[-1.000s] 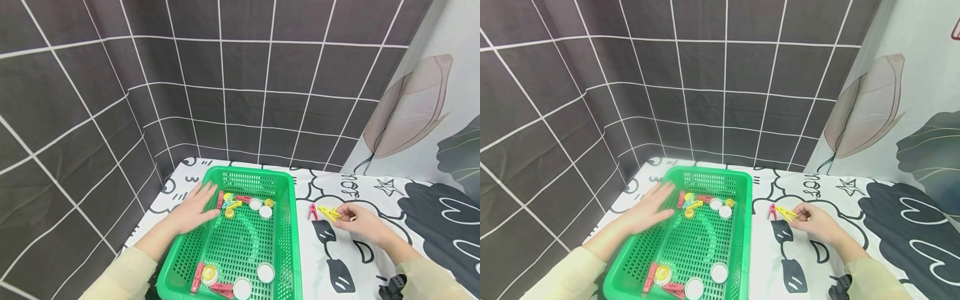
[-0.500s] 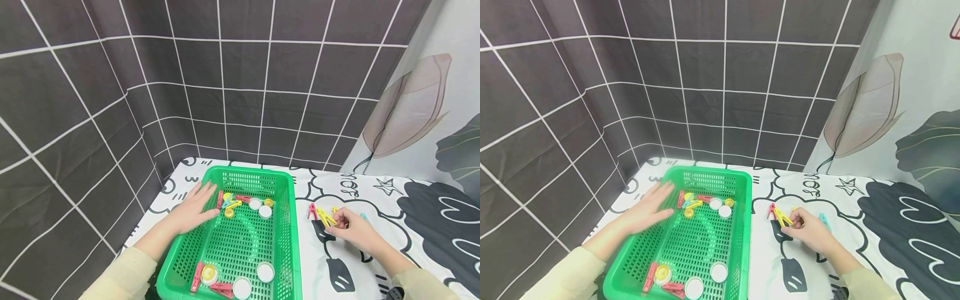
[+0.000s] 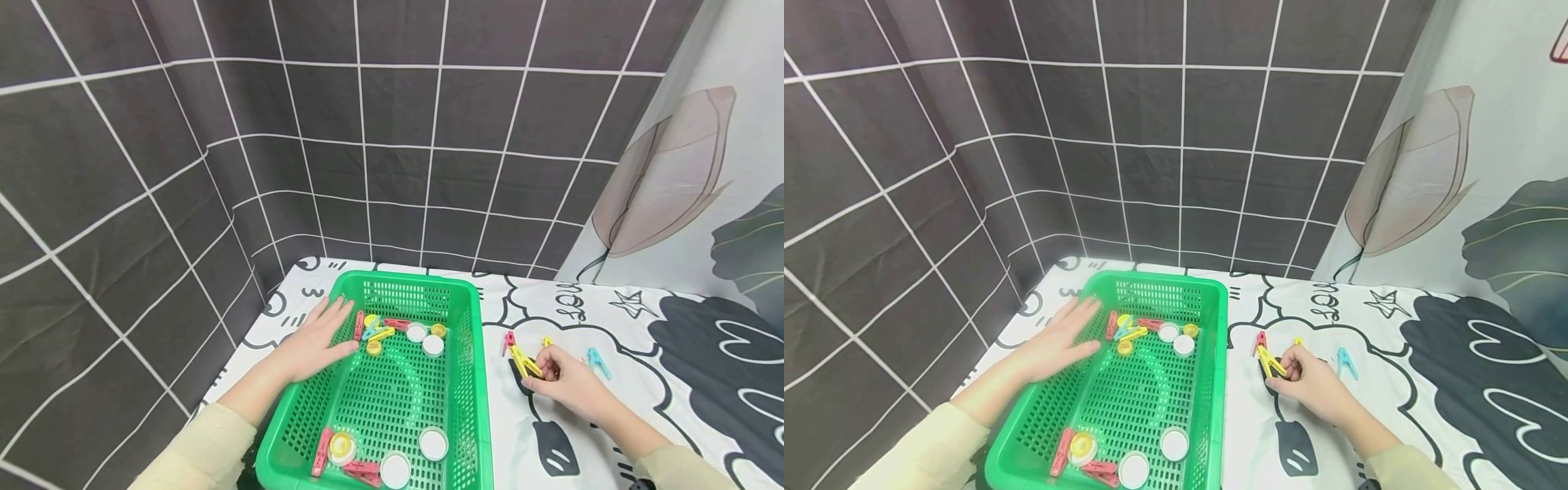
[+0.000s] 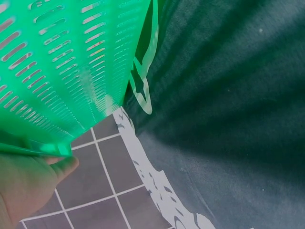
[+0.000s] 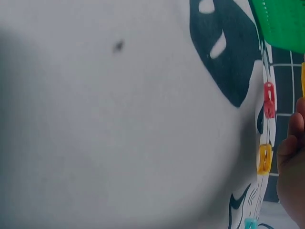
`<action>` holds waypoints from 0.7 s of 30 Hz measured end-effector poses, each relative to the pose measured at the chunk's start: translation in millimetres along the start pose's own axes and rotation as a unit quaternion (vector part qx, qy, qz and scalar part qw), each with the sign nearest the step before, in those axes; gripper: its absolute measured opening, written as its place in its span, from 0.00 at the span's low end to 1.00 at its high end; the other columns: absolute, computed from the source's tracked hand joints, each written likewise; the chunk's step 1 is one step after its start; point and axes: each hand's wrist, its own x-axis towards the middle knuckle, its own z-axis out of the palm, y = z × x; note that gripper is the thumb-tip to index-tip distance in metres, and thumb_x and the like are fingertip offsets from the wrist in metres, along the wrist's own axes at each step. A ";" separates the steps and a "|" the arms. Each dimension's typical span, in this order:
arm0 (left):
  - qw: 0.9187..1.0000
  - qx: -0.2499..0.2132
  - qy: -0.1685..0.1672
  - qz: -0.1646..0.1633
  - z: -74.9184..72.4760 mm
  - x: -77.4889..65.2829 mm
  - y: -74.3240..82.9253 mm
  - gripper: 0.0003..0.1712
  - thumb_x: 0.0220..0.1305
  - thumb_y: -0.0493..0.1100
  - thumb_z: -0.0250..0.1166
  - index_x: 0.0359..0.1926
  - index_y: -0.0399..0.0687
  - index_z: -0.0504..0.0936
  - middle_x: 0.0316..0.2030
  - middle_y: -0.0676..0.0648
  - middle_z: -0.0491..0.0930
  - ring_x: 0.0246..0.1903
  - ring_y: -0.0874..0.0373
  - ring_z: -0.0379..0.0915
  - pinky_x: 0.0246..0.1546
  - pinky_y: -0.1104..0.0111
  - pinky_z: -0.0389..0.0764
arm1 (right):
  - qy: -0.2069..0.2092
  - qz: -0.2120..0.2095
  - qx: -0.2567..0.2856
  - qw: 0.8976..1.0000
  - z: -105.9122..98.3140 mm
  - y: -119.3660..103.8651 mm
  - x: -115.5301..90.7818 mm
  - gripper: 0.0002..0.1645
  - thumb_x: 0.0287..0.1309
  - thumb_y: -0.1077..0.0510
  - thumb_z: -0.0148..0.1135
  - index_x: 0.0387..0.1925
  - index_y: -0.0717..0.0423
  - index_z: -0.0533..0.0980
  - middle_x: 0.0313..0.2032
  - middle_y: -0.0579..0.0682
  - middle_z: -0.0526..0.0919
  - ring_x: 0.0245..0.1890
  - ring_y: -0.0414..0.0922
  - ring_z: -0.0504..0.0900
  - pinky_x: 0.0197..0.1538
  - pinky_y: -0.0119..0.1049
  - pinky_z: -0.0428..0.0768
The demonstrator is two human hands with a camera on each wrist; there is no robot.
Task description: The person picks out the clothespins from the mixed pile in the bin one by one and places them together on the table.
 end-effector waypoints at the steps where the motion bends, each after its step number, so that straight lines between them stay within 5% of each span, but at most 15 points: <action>1: 1.000 0.001 0.000 0.000 0.2 0.1 -0.2 0.47 0.63 0.71 0.46 0.73 0.50 0.48 0.72 0.44 0.42 0.71 0.44 0.28 0.58 0.34 0.53 | -0.002 0.004 -0.002 1.000 0.9 -1.0 -0.6 0.22 0.46 0.51 0.72 0.31 0.55 0.67 0.24 0.46 0.68 0.25 0.39 0.65 0.25 0.29 0.65; 21: 1.000 -0.003 0.001 0.003 0.4 -0.3 -0.2 0.47 0.63 0.70 0.46 0.73 0.49 0.48 0.72 0.43 0.43 0.70 0.43 0.29 0.57 0.34 0.53 | -0.003 0.041 0.012 0.999 21.2 -6.8 -11.4 0.23 0.46 0.52 0.72 0.31 0.53 0.64 0.22 0.46 0.68 0.17 0.39 0.68 0.18 0.28 0.66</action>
